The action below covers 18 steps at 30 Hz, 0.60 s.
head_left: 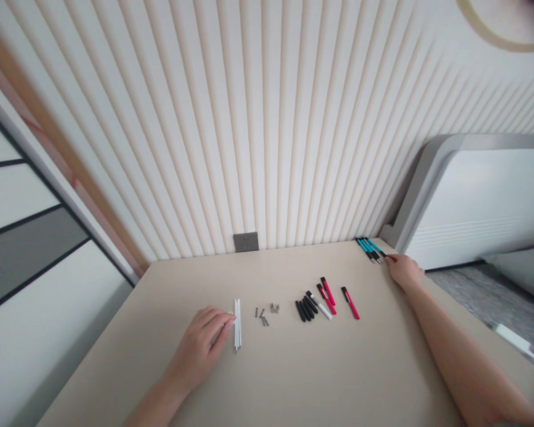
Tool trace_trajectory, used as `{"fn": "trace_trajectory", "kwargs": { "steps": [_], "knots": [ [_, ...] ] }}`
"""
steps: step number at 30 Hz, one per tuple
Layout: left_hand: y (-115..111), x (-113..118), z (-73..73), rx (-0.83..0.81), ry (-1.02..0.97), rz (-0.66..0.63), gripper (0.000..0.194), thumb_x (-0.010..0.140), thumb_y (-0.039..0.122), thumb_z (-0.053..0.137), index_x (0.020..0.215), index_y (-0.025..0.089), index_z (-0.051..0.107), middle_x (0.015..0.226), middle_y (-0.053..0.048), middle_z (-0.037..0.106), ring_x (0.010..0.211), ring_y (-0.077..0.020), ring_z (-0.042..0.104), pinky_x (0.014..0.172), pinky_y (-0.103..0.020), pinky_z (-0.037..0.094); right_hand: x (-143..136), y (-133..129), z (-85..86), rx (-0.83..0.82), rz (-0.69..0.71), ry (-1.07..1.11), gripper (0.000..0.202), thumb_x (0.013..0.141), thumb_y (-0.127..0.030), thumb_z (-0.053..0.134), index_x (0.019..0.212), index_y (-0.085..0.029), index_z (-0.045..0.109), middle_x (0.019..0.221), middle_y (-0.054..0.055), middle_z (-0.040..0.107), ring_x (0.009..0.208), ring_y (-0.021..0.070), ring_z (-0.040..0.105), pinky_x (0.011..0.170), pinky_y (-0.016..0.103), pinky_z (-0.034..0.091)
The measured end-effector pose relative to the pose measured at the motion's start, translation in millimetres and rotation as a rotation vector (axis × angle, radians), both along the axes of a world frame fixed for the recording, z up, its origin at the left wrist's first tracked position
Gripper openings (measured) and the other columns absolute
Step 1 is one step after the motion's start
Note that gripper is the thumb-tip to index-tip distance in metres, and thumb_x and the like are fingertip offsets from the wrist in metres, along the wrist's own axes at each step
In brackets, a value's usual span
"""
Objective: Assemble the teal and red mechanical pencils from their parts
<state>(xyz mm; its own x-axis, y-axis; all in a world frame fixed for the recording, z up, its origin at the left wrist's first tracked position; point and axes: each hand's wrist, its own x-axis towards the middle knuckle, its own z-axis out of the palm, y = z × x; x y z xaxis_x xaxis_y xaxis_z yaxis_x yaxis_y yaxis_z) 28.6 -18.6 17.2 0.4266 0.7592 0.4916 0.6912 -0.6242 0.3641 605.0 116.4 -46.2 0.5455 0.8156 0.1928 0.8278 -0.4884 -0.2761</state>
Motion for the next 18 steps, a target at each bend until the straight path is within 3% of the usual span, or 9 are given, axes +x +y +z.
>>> {"fn": "trace_trajectory", "kwargs": {
  "steps": [5, 18],
  "knots": [
    [-0.2, -0.4, 0.4, 0.008, 0.026, 0.003, 0.016, 0.091, 0.022, 0.048, 0.097, 0.023, 0.063, 0.087, -0.005, 0.065, 0.086, -0.0202, 0.059, 0.080, -0.035, 0.047, -2.5, 4.2, 0.3, -0.012, 0.055, -0.029, 0.041, 0.089, -0.045, 0.040, 0.111, -0.026, 0.069, 0.111, 0.015, 0.065, 0.103, 0.0345, 0.057, 0.084, 0.050, 0.042],
    [1.0, 0.9, 1.7, 0.000, 0.056, 0.001, 0.016, 0.091, 0.023, 0.048, 0.095, 0.022, 0.063, 0.086, -0.004, 0.065, 0.085, -0.0190, 0.059, 0.081, -0.035, 0.046, 5.3, -3.2, -8.4, 0.020, 0.093, -0.033, 0.038, 0.089, -0.039, 0.042, 0.114, -0.028, 0.068, 0.109, 0.012, 0.067, 0.102, 0.0330, 0.058, 0.083, 0.047, 0.042]
  ]
}}
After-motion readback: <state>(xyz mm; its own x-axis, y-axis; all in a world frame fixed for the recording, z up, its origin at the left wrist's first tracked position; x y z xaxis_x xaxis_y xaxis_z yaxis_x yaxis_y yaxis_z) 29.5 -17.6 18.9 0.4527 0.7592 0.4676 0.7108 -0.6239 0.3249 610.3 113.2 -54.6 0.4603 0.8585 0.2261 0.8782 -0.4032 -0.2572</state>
